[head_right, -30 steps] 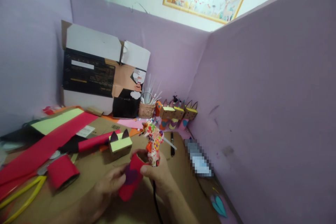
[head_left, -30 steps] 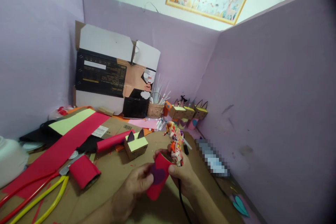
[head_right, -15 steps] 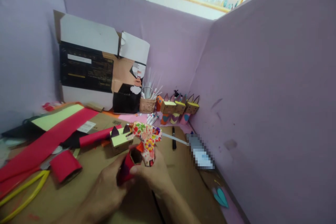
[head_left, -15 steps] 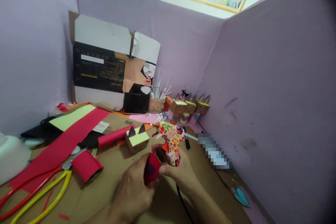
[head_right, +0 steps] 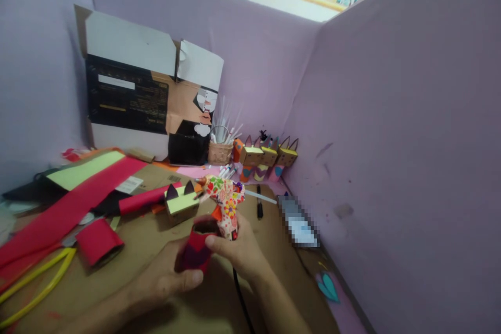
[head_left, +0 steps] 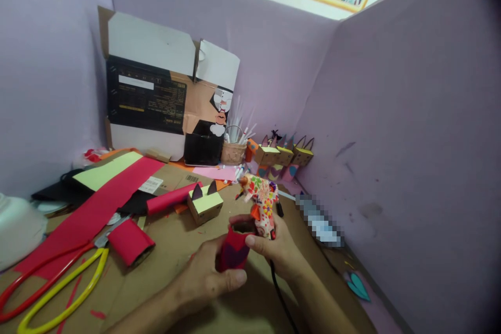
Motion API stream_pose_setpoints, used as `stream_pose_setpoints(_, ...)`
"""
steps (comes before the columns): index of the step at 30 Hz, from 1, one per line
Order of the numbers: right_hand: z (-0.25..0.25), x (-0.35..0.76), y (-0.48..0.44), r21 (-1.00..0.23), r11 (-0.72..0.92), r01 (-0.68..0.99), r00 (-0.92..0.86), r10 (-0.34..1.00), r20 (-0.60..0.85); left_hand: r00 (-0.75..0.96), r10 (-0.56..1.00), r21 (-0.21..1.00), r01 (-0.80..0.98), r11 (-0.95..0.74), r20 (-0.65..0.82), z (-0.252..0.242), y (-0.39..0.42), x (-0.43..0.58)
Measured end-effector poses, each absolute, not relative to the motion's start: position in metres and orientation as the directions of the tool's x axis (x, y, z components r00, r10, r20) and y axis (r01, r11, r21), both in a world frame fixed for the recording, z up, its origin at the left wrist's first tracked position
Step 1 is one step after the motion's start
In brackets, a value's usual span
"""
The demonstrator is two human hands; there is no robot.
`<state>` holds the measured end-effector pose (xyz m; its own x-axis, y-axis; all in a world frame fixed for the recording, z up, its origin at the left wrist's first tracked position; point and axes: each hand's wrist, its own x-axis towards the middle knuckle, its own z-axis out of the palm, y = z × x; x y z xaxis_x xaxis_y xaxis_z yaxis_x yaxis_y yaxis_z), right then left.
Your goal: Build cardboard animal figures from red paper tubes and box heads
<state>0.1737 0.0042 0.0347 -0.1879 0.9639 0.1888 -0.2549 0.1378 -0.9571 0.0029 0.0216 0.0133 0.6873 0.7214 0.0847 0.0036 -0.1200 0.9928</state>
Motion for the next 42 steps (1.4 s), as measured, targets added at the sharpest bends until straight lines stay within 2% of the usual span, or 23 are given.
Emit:
stream_pose_setpoints(4, 0.034, 0.163, 0.0, -0.974, 0.122, -0.192, -0.234, 0.958, 0.167, 0.648, 0.757, 0.994, -0.001, -0.112, 0.086, 0.011, 0.023, 0.005)
stream_pose_setpoints(10, 0.034, 0.175, 0.002, -0.946, 0.245, -0.214, 0.018, 0.969, 0.247, 0.494, 0.866, 0.986, 0.092, -0.142, 0.079, 0.011, 0.037, 0.002)
stream_pose_setpoints(14, 0.029, 0.19, -0.004, -0.93, 0.251, -0.268, 0.084, 0.968, 0.237, 0.456, 0.888, 0.982, 0.138, -0.125, 0.049, 0.009, 0.042, -0.002)
stream_pose_setpoints(23, 0.022, 0.202, -0.024, -0.999, 0.028, -0.02, 0.092, 0.995, 0.026, 0.37, 0.926, 0.983, 0.126, -0.133, 0.078, 0.003, 0.042, 0.002)
stream_pose_setpoints(29, 0.021, 0.202, -0.024, -0.999, 0.032, -0.009, 0.104, 0.994, 0.031, 0.314, 0.94, 0.974, 0.136, -0.181, 0.131, 0.005, 0.047, 0.002)
stream_pose_setpoints(33, 0.022, 0.204, -0.028, -0.992, 0.022, 0.124, 0.099, 0.994, 0.034, 0.3, 0.935, 0.958, 0.156, -0.242, 0.188, 0.006, 0.049, 0.001)
stream_pose_setpoints(38, 0.021, 0.205, -0.032, -0.975, 0.052, 0.218, -0.016, 0.999, 0.049, 0.259, 0.935, 0.933, 0.203, -0.297, 0.241, -0.001, 0.053, -0.002)
stream_pose_setpoints(42, 0.016, 0.205, -0.032, -0.972, 0.061, 0.225, -0.049, 0.997, 0.051, 0.245, 0.929, 0.918, 0.218, -0.331, 0.277, -0.01, 0.056, -0.003)
